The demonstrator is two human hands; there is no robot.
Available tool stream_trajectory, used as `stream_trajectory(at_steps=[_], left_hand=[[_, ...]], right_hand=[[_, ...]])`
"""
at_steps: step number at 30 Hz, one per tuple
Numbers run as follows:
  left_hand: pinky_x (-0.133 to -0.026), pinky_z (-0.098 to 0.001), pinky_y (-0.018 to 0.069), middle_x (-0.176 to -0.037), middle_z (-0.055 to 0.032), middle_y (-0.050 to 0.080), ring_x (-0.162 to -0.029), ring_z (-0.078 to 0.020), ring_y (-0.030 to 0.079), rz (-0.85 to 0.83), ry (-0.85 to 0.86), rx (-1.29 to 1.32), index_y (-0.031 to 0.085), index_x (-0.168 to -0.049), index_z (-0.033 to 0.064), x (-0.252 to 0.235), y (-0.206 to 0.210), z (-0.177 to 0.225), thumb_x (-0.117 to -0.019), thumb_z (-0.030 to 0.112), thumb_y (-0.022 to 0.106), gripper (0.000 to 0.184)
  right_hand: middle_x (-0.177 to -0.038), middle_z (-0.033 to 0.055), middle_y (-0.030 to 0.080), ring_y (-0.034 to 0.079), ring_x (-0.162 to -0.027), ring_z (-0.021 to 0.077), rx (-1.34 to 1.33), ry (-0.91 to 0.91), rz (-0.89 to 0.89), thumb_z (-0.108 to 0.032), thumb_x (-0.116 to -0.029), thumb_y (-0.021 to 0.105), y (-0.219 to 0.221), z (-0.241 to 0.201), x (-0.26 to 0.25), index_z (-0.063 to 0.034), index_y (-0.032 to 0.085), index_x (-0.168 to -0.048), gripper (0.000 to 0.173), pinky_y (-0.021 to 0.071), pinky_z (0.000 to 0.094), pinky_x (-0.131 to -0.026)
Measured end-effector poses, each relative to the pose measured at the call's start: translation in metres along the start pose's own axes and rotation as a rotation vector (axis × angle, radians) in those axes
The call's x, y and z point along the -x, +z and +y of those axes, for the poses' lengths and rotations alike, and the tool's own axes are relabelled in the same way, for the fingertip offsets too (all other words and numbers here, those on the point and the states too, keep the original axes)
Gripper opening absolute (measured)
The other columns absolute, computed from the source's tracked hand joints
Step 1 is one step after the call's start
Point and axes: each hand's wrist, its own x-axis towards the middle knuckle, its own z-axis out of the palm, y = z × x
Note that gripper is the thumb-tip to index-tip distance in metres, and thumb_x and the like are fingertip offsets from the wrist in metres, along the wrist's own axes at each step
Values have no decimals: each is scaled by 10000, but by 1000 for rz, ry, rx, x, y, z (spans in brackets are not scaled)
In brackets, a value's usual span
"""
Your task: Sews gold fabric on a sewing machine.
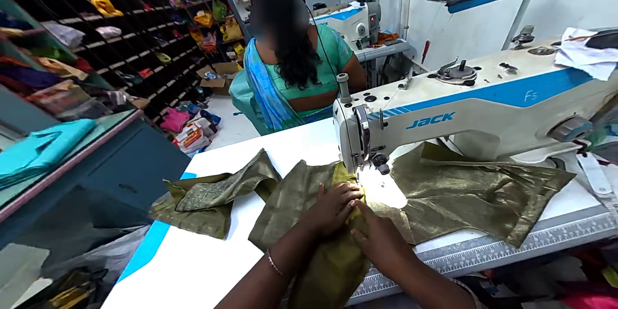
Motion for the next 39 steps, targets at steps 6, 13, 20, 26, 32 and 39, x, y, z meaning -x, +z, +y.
stream_trajectory(at_steps=[6,13,20,26,32,39], left_hand=[[-1166,-761,57,-1577,3,467,-1532,-225,312,4,-62,16,552,-1479,178,8,5,12,-1111,339,299,474],[-1156,-774,12,-1585,41,459,-1544,-200,287,32,-17,-37,546,-1490,224,8,14,-1,-1100,414,299,499],[-1167,-755,25,-1552,29,501,-1522,-208,333,57,35,-17,594,-1449,200,7,9,-6,-1090,398,334,486],[-1160,-773,70,-1521,7,533,-1487,-221,395,99,121,-39,605,-1437,188,1,9,-21,-1078,392,359,480],[-1169,-760,86,-1507,12,556,-1486,-237,405,96,197,-37,647,-1399,189,-10,2,-38,-1074,382,410,446],[-1260,-608,26,-1614,-75,420,-1552,-235,273,-75,-274,-51,507,-1509,90,27,-6,67,-1048,391,423,557]], right_hand=[[-1416,213,565,562,-1303,324,-107,-20,-11,-168,-986,676,-23,22,-6,-19,487,-1484,554,450,483,-1094],[-1438,186,557,553,-1320,288,-110,-15,-57,-160,-993,654,-24,29,-12,-39,499,-1484,529,436,464,-1109],[-1462,166,553,545,-1337,270,-161,18,-26,-147,-995,644,-14,32,-16,-42,493,-1494,531,428,450,-1121],[-1473,167,544,536,-1348,272,-211,20,11,-136,-980,665,-10,33,-23,-30,494,-1488,547,429,455,-1121],[-1427,165,581,562,-1308,275,-244,26,90,-132,-981,668,-5,28,-32,-29,546,-1442,487,444,453,-1096],[-1293,163,630,697,-1031,268,-347,-10,151,-119,-977,671,-5,27,-13,-108,264,-1512,673,562,455,-905]])
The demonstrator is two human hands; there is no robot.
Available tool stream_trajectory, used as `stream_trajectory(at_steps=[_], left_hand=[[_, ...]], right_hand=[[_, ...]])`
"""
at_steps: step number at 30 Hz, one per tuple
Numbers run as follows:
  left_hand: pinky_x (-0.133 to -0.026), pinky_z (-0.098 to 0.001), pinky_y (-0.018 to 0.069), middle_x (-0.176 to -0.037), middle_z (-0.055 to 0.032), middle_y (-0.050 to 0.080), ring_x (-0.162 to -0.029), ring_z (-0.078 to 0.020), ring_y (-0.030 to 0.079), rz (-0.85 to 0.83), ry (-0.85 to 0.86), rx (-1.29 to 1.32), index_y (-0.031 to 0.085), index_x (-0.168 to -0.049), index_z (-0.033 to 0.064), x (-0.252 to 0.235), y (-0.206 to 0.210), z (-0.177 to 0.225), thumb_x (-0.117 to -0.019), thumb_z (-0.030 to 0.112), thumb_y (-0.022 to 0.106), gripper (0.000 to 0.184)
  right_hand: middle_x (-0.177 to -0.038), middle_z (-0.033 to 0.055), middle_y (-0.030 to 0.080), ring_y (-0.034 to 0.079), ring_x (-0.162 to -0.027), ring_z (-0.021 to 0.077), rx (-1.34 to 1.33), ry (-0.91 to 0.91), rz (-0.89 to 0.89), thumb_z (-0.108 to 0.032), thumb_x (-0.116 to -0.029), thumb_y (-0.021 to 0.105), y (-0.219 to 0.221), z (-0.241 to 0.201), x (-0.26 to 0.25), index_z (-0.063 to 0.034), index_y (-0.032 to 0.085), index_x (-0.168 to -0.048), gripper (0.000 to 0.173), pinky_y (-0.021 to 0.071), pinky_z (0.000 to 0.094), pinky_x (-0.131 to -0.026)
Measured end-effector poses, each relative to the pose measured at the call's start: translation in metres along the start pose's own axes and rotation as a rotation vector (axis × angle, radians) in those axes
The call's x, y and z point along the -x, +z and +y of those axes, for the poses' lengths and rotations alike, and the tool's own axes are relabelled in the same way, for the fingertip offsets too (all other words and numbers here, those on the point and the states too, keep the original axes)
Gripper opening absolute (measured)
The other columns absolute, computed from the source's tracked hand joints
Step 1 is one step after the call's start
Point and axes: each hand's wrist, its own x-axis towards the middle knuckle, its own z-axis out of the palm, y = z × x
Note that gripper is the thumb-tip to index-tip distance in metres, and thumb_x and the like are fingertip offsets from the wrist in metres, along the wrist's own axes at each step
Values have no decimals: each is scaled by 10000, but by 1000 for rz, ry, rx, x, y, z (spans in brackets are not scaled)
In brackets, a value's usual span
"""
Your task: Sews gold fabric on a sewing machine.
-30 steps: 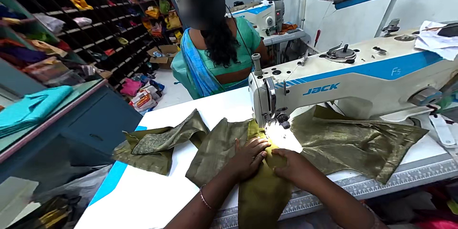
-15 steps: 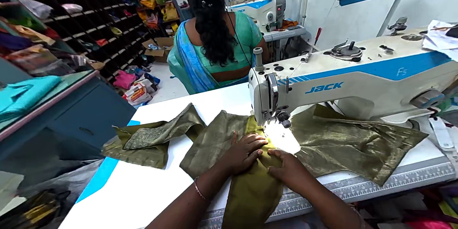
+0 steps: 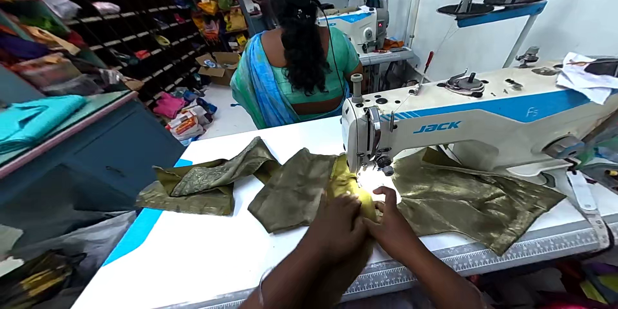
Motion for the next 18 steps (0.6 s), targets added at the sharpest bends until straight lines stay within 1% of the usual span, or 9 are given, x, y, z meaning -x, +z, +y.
stream_trajectory(at_steps=[3,4,7,9,11,13,15,16,18], left_hand=[[-1245,-629,11,-1704,-96,222,-1590,-268,139,-50,-183,41,151,-1654,95,23,17,25,-969,627,527,945],[-1235,-658,27,-1691,-107,261,-1582,-286,176,17,-201,48,185,-1647,85,23,28,25,-996,576,528,885],[-1228,-671,84,-1586,-65,464,-1526,-246,336,244,-197,68,518,-1501,106,15,52,12,-1070,291,443,475],[-1228,-669,45,-1562,-50,487,-1523,-229,330,233,-163,172,585,-1439,130,10,45,0,-1079,239,412,414],[-1219,-683,23,-1579,-45,456,-1534,-240,294,141,-101,289,616,-1418,157,8,29,-15,-1076,193,415,397],[-1224,-654,108,-1567,-40,475,-1509,-231,340,87,-51,382,641,-1394,140,8,14,-29,-1066,138,391,412],[-1199,-563,294,-1523,-74,526,-1434,-240,454,143,-75,378,636,-1364,72,8,0,-30,-1087,122,391,373],[-1198,-597,278,-1520,-101,527,-1433,-273,457,211,-91,313,638,-1346,29,7,-2,-24,-1084,107,416,353],[-1213,-691,128,-1533,-96,524,-1483,-294,402,305,-65,83,699,-1246,2,2,1,-6,-1049,122,502,303]], right_hand=[[-1255,99,663,709,-915,186,-11,-105,-113,-59,-1007,580,-18,-5,12,-143,259,-1505,598,577,389,-817],[-1207,84,692,716,-892,176,38,-170,-107,-42,-1008,570,-26,-5,12,-129,334,-1484,538,587,382,-801],[-1110,58,720,698,-909,194,298,-353,-4,-27,-976,594,-52,14,-5,-83,622,-1258,289,571,416,-785],[-1089,76,697,645,-990,228,381,-429,-31,-86,-967,645,-63,35,-14,-80,718,-1131,180,527,450,-868],[-1166,85,705,631,-1140,248,411,-504,-54,-158,-959,677,-64,55,-17,-78,752,-1114,190,494,472,-1005],[-1243,80,697,602,-1237,265,421,-563,-36,-211,-955,669,-58,68,-14,-91,762,-1134,235,448,493,-1079],[-1244,49,696,608,-1209,270,448,-618,22,-240,-946,652,-51,75,-9,-117,773,-1131,253,466,512,-1040],[-1243,41,697,608,-1183,282,460,-633,42,-234,-942,644,-47,76,-7,-128,778,-1135,258,475,524,-1008],[-1265,27,694,606,-1184,300,499,-636,43,-206,-936,625,-45,76,-6,-155,777,-1168,282,475,553,-996]])
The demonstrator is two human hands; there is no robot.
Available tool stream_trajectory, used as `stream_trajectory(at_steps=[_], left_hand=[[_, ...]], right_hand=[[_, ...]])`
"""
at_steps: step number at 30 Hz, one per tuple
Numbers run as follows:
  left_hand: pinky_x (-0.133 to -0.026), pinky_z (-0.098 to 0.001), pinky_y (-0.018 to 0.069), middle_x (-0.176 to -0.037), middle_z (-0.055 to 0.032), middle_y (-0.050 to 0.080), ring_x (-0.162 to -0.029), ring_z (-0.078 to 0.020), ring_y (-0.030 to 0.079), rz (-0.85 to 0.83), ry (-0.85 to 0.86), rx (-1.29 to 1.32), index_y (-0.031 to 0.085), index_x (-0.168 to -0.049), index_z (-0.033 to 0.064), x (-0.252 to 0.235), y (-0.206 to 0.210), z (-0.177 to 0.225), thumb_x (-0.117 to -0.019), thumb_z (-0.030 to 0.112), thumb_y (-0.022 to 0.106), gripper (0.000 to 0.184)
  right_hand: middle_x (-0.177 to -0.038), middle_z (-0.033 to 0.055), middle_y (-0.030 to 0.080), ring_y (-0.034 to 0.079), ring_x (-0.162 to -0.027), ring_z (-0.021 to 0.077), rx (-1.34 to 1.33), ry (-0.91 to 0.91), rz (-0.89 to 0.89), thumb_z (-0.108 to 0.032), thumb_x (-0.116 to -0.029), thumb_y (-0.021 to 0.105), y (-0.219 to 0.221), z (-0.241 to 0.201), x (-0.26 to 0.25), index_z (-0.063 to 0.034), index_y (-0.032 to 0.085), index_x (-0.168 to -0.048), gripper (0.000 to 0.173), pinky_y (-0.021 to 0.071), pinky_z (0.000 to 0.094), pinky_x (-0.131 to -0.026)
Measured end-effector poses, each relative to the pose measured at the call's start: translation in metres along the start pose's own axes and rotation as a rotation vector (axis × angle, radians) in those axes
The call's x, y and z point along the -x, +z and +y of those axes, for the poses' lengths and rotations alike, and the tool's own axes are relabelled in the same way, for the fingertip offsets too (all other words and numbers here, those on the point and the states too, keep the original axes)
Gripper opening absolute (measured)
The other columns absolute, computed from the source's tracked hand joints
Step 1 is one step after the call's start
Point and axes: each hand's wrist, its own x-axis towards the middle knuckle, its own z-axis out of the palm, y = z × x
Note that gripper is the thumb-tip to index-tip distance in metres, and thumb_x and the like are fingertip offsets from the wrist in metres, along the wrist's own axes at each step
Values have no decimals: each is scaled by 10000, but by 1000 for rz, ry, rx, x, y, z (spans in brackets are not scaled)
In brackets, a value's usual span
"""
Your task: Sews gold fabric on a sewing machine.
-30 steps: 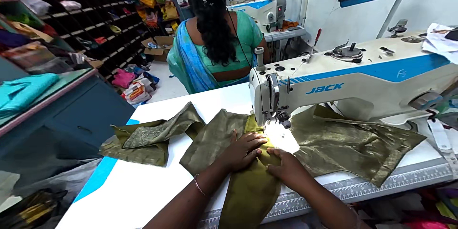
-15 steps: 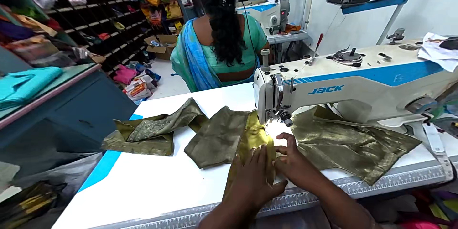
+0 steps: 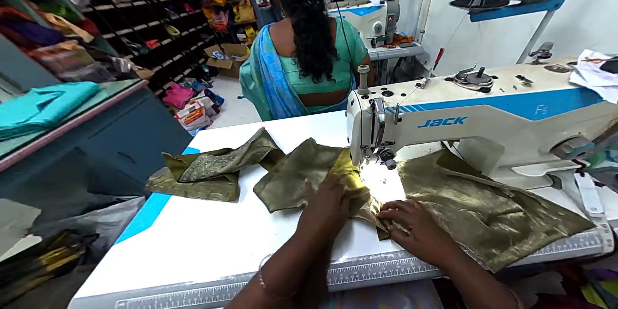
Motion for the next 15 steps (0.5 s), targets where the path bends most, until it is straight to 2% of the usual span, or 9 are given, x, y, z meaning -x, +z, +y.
stream_trajectory(at_steps=[2,4,5,7,9,11,12,13,15], left_hand=[[-1200,-730,10,-1559,-42,504,-1539,-264,311,-47,92,-164,742,-1144,51,-2,9,14,-1039,219,535,286],[-1185,-737,-41,-1573,-16,487,-1563,-247,248,-192,124,-197,720,-1181,79,-8,15,19,-1070,259,479,322],[-1185,-735,-18,-1569,-21,489,-1559,-244,256,-247,113,-173,692,-1242,78,-12,18,17,-1082,252,439,346],[-1201,-701,87,-1525,-61,529,-1520,-249,338,-255,83,-73,636,-1336,65,-18,23,6,-1084,264,403,397],[-1206,-684,133,-1445,-75,574,-1461,-248,416,-199,75,-23,587,-1382,96,-20,28,-6,-1063,397,462,456],[-1205,-694,123,-1458,-39,572,-1459,-228,423,-162,116,-26,569,-1438,155,-19,32,-15,-1028,467,549,516],[-1191,-709,146,-1455,-35,582,-1449,-237,440,-125,159,-15,610,-1416,154,-18,34,-20,-1028,407,573,465],[-1181,-712,175,-1419,-39,607,-1420,-247,470,-80,192,15,680,-1324,130,-19,35,-24,-1026,314,587,362],[-1176,-694,214,-1405,-49,620,-1407,-260,484,-16,216,74,746,-1145,73,-20,34,-29,-1011,182,587,235]], right_hand=[[-1307,13,683,595,-1216,304,12,15,-33,-176,-928,608,0,-1,-1,-165,771,-1186,305,454,570,-1022],[-1350,14,667,570,-1250,315,10,43,-76,-143,-914,579,-3,-2,-2,-151,755,-1202,338,419,575,-1053],[-1351,5,666,567,-1248,307,16,45,-81,-134,-909,566,-3,-2,-1,-151,753,-1194,341,415,566,-1054],[-1354,-9,665,568,-1246,294,24,35,-76,-122,-909,548,-3,-2,0,-151,752,-1176,337,409,555,-1061],[-1358,-34,663,572,-1250,278,31,26,-67,-128,-906,550,-2,-1,0,-159,750,-1168,331,413,545,-1065],[-1366,-25,659,558,-1274,292,31,38,-81,-118,-908,558,-3,-2,-1,-159,732,-1230,369,401,552,-1078],[-1377,-16,655,550,-1289,304,37,47,-94,-107,-908,557,-4,-4,-1,-170,711,-1293,419,399,561,-1081],[-1383,-9,650,547,-1290,311,43,51,-103,-96,-906,558,-4,-4,-2,-185,691,-1339,462,401,569,-1076],[-1386,-12,649,559,-1272,315,61,31,-98,-87,-898,552,-3,-4,-2,-192,701,-1335,474,414,578,-1053]])
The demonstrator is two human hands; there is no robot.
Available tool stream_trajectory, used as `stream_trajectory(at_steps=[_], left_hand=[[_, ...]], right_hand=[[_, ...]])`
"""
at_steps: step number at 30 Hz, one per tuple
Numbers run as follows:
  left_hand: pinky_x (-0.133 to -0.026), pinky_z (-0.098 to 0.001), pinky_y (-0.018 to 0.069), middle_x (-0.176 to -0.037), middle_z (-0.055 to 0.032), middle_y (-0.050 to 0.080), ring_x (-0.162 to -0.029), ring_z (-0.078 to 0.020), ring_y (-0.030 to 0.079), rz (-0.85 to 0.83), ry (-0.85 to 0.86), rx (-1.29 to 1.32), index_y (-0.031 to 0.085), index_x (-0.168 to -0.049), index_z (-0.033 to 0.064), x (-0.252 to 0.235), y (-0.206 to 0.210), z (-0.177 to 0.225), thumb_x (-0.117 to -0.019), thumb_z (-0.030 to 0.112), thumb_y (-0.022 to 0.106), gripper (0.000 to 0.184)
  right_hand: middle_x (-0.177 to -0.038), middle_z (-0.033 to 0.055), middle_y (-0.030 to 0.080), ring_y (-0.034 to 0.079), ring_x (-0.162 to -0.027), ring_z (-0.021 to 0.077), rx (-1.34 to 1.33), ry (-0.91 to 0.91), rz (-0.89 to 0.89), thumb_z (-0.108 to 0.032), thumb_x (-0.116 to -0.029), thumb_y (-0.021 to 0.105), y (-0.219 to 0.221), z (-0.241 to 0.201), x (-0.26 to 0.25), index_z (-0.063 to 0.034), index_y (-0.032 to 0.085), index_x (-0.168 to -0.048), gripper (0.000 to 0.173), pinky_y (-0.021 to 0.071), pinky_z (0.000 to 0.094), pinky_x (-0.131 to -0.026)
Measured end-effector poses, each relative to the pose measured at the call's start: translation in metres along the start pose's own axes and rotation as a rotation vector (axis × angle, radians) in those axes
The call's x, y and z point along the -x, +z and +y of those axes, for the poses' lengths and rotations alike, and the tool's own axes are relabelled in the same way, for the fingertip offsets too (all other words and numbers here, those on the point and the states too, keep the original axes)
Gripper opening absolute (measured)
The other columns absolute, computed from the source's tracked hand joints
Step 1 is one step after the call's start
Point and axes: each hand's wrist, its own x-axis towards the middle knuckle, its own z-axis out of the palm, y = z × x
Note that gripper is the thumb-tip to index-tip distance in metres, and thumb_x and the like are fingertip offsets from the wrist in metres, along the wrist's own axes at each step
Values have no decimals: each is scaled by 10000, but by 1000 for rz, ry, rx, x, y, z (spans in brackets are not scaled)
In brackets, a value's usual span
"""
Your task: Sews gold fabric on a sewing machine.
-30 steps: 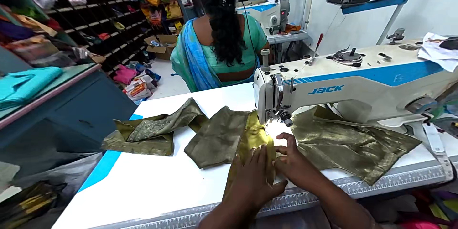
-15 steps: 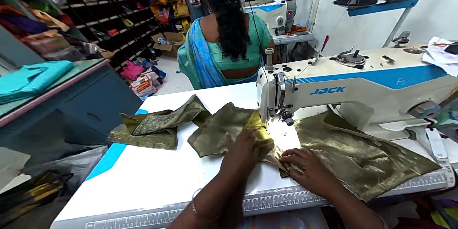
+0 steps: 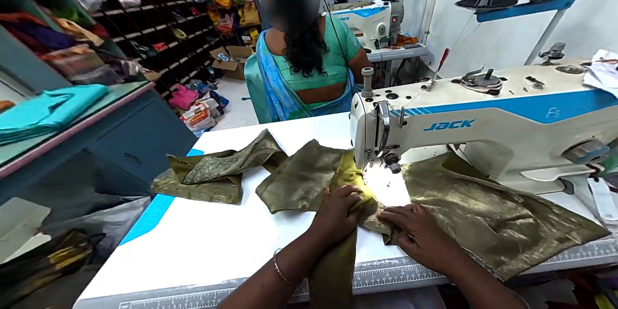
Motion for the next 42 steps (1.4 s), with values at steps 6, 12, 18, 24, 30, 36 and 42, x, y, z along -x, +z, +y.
stream_trajectory(at_steps=[6,12,18,24,30,36,42], left_hand=[[-1188,-739,-12,-1486,1,578,-1539,-217,305,-146,-52,33,618,-1414,162,-3,-7,-1,-1074,207,424,394],[-1193,-733,32,-1413,-32,615,-1482,-225,397,-128,-6,40,626,-1379,155,-8,-8,-7,-1063,405,499,422],[-1173,-742,119,-1418,19,626,-1455,-216,436,-103,89,3,695,-1305,165,-21,-4,-17,-986,364,636,380],[-1221,-633,158,-1299,-158,674,-1355,-297,532,-56,76,244,725,-1183,-9,-28,-20,-32,-1016,143,604,257],[-826,-416,482,-990,-162,640,-869,-209,579,-129,-327,440,656,-1165,-35,-28,-63,5,-1107,193,454,310],[-1224,-691,76,-1350,-92,663,-1428,-288,472,-100,-114,-239,747,-1163,71,-13,-28,28,-1008,216,610,252],[-1208,-670,158,-1485,-76,548,-1485,-259,388,-213,-187,-124,568,-1416,104,-8,-13,22,-1072,365,501,437]], right_hand=[[-1381,-50,652,574,-1251,282,39,-45,39,-100,-909,517,5,3,2,-215,742,-1273,443,426,556,-1036],[-1375,-49,655,593,-1227,273,55,-44,76,-106,-906,515,8,4,1,-235,748,-1258,441,434,558,-1028],[-1378,-30,657,610,-1199,291,91,-20,113,-95,-893,527,11,0,-3,-212,741,-1265,445,454,555,-1001],[-1603,104,417,461,-1393,408,54,266,11,-90,-920,599,-1,-28,-5,-140,470,-1541,635,371,649,-1086],[-1576,125,437,465,-1380,400,-1,334,-46,-80,-919,611,-8,-38,-5,-150,399,-1576,694,373,633,-1093],[-1526,149,462,539,-1288,393,5,325,-53,-63,-936,593,-17,-37,-4,-227,390,-1586,700,473,565,-1030],[-1568,-15,475,465,-1363,370,67,43,-126,-25,-917,556,-28,-10,-18,-235,610,-1428,556,400,640,-1006]])
